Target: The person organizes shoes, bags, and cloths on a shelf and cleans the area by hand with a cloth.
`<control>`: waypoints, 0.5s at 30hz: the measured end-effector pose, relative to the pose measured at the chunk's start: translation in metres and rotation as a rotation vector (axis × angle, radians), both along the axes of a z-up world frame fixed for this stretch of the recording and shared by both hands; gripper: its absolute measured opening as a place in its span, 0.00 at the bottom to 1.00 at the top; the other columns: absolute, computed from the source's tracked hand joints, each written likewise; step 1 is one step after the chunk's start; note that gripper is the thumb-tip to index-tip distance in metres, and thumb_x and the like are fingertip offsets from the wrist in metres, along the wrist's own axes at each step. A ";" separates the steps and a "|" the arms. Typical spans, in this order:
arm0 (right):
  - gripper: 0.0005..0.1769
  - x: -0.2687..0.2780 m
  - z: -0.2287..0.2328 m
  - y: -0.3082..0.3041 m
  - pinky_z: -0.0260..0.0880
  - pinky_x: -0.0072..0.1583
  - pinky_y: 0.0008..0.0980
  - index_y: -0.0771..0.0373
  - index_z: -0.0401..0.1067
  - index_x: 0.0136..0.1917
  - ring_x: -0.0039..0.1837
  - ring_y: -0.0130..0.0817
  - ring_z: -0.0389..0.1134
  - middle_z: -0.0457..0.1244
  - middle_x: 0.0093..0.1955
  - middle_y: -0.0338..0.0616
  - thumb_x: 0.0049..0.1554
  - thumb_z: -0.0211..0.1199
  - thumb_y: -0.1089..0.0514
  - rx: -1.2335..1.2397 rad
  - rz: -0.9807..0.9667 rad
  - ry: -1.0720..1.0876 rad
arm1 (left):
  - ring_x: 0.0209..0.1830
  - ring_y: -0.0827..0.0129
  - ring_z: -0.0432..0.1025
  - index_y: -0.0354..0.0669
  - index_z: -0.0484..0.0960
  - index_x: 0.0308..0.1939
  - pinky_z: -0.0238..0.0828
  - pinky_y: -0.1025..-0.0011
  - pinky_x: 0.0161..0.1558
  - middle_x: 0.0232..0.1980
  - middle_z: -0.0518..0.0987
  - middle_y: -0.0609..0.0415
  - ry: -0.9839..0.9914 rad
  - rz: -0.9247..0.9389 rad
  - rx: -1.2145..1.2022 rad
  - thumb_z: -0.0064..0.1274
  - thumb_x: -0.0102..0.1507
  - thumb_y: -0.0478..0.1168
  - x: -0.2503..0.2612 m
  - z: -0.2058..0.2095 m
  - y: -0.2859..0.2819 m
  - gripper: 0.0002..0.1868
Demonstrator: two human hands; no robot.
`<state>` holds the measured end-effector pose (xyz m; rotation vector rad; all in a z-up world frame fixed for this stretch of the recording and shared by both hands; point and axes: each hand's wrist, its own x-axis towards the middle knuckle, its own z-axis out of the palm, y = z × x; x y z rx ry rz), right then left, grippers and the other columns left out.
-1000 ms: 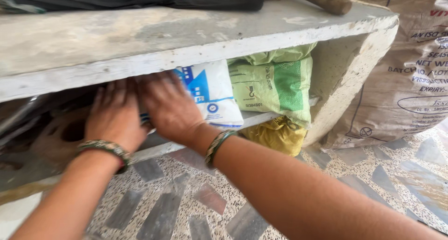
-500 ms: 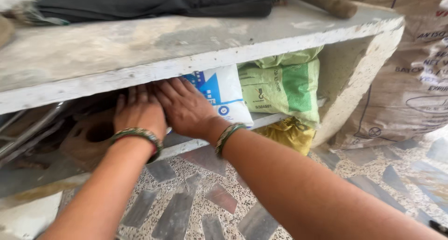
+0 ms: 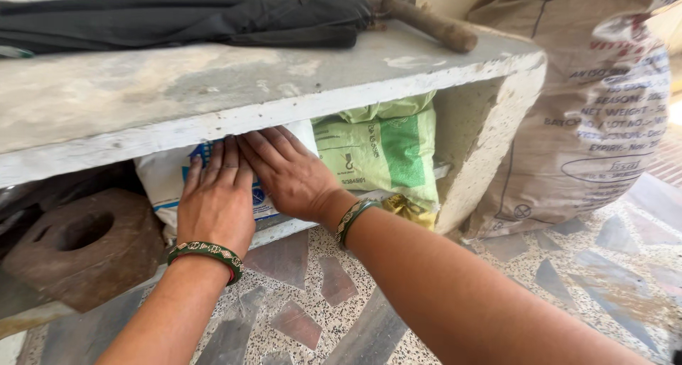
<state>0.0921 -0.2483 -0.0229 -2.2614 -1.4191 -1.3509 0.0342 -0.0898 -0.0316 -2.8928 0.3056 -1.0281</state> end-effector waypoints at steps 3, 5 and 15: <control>0.32 0.015 -0.010 0.001 0.56 0.78 0.46 0.73 0.64 0.73 0.72 0.51 0.60 0.58 0.73 0.56 0.56 0.56 0.59 0.012 0.010 0.052 | 0.79 0.59 0.55 0.36 0.67 0.70 0.46 0.59 0.77 0.77 0.63 0.44 0.092 0.037 0.007 0.35 0.66 0.36 0.011 0.000 0.005 0.27; 0.32 0.016 -0.017 -0.002 0.55 0.78 0.46 0.73 0.64 0.73 0.72 0.51 0.60 0.58 0.73 0.56 0.58 0.56 0.59 -0.017 0.007 0.070 | 0.79 0.60 0.55 0.36 0.68 0.70 0.46 0.60 0.77 0.77 0.63 0.45 0.121 0.032 -0.003 0.35 0.66 0.36 0.011 -0.005 0.004 0.27; 0.28 -0.029 0.015 0.019 0.51 0.77 0.50 0.72 0.68 0.66 0.72 0.52 0.58 0.60 0.67 0.56 0.53 0.56 0.61 -0.007 -0.030 0.060 | 0.73 0.55 0.59 0.34 0.76 0.58 0.53 0.59 0.70 0.69 0.69 0.41 0.247 -0.018 0.047 0.48 0.56 0.35 -0.013 0.026 0.015 0.24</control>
